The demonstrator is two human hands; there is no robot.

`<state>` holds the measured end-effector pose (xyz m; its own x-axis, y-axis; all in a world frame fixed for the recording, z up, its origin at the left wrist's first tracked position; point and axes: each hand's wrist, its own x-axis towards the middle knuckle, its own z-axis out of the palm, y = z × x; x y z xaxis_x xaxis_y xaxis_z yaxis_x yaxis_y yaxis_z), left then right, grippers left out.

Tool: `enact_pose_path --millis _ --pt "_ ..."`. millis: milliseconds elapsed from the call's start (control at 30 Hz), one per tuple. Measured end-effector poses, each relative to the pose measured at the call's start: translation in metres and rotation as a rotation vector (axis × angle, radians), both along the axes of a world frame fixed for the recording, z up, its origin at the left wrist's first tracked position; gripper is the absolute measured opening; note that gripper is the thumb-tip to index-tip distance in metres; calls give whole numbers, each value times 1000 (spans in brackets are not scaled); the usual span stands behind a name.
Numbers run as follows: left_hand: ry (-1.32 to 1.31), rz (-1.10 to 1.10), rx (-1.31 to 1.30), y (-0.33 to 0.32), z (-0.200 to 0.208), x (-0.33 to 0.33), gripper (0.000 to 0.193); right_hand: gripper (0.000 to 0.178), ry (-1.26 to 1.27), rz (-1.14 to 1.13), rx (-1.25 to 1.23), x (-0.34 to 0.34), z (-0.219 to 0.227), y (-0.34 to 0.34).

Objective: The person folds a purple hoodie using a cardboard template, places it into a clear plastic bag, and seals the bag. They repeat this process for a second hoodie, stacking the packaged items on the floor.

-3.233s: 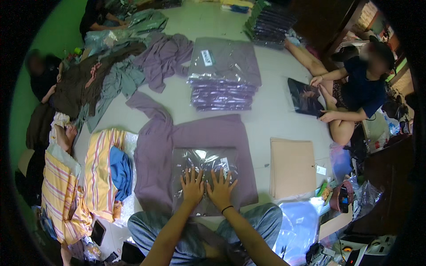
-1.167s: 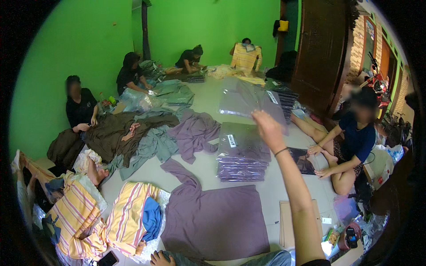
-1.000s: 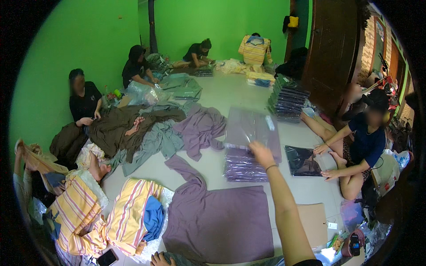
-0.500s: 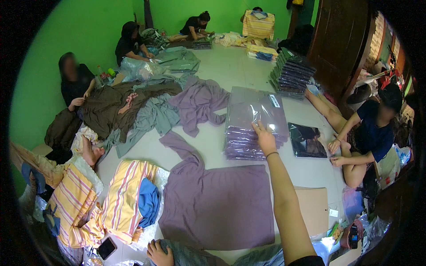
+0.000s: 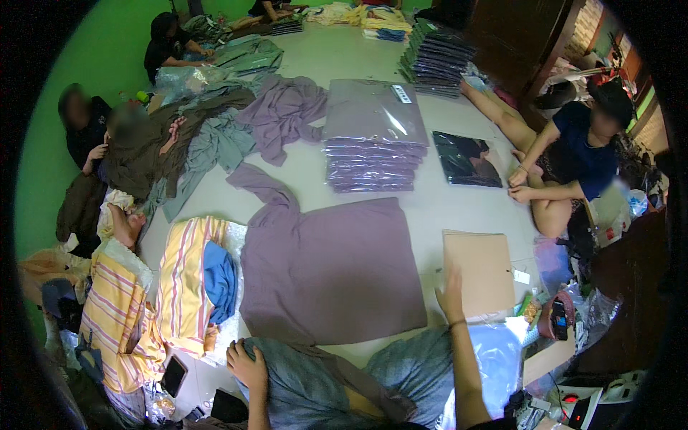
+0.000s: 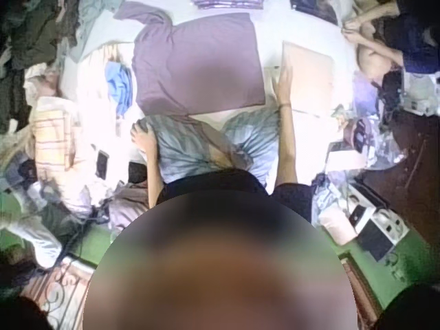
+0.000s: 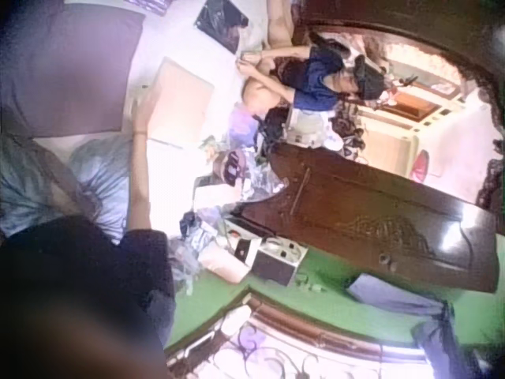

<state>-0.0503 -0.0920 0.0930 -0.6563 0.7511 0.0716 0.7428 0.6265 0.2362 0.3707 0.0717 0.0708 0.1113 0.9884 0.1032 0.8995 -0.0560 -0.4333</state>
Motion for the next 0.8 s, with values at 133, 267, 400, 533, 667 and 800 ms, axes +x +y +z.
enact_pose_path --millis 133,267,400,533,667,800 --pt "55 11 -30 1 0 1 38 69 -252 -64 -545 52 -35 -57" --pt "96 14 -74 -2 -2 -2 40 81 -98 -269 -204 58 -64 -53" --pt "85 31 -62 -13 -3 -6 40 85 -270 -312 -416 51 -79 -38" --pt "42 17 -28 -18 -3 -8 41 82 -329 -401 -447 50 -81 -34" --pt "27 25 -54 -16 -1 -8 42 73 -221 -321 -518 57 -79 -32" --pt "10 23 -54 -15 -1 -7 42 48 -165 -241 -430 60 -71 -34"
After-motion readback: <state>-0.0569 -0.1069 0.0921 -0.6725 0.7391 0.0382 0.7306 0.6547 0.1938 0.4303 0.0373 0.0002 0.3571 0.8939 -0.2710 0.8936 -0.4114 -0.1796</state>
